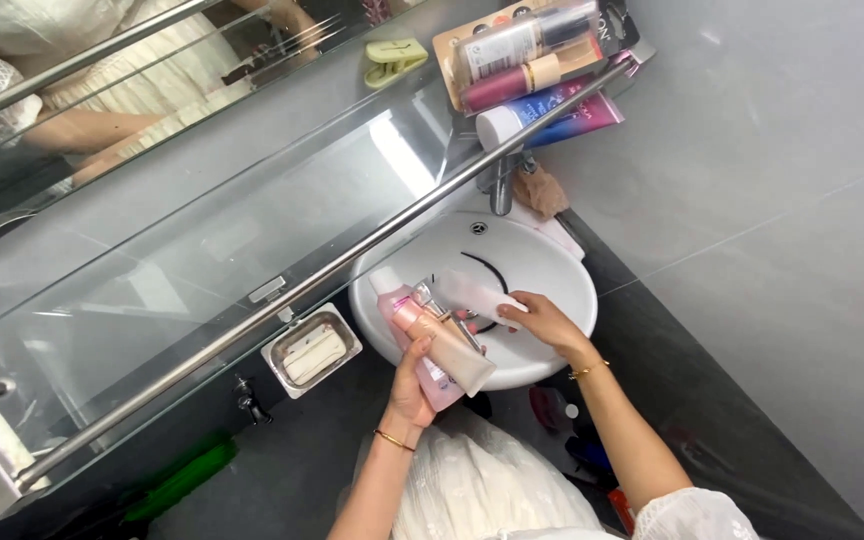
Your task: Organizing various cosmetic products and accessories from the floor and sink onto a bathroom shelf.
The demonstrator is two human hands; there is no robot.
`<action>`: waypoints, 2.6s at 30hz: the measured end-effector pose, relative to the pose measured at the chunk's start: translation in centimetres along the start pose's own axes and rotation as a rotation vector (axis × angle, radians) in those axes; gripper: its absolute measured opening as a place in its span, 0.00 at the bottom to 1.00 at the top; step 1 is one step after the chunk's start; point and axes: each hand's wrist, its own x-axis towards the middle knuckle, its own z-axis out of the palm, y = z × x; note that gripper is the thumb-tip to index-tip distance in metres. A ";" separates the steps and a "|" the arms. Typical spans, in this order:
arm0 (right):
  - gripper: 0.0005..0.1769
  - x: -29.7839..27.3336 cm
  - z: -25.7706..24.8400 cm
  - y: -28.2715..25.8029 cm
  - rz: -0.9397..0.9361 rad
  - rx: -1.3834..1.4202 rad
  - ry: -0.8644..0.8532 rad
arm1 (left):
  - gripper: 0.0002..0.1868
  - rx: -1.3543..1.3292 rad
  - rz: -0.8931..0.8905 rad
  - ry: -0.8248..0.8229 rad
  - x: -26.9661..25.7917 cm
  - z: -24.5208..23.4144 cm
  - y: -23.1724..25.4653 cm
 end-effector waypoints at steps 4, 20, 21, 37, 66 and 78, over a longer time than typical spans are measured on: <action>0.23 1.2 -0.6 -2.3 -0.019 -0.205 -0.070 | 0.33 -0.047 0.029 0.065 0.6 0.7 0.4; 0.22 4.0 -2.7 -4.6 -0.087 -0.789 -0.064 | 0.32 0.102 0.072 0.121 8.5 -1.9 -2.3; 0.22 3.1 -3.3 -6.6 -0.170 -0.666 0.024 | 0.37 0.186 0.163 0.164 9.1 -1.0 -2.7; 0.16 7.0 -5.6 -11.7 -0.529 0.186 0.190 | 0.52 0.768 0.436 0.164 12.4 1.9 -1.2; 0.16 13.6 -4.1 -2.7 -0.623 -1.050 0.837 | 0.51 0.204 0.326 0.199 17.6 5.6 -3.4; 0.25 0.7 4.5 -8.6 -0.616 -0.412 0.227 | 0.48 -0.045 0.267 -0.056 21.2 0.7 -4.6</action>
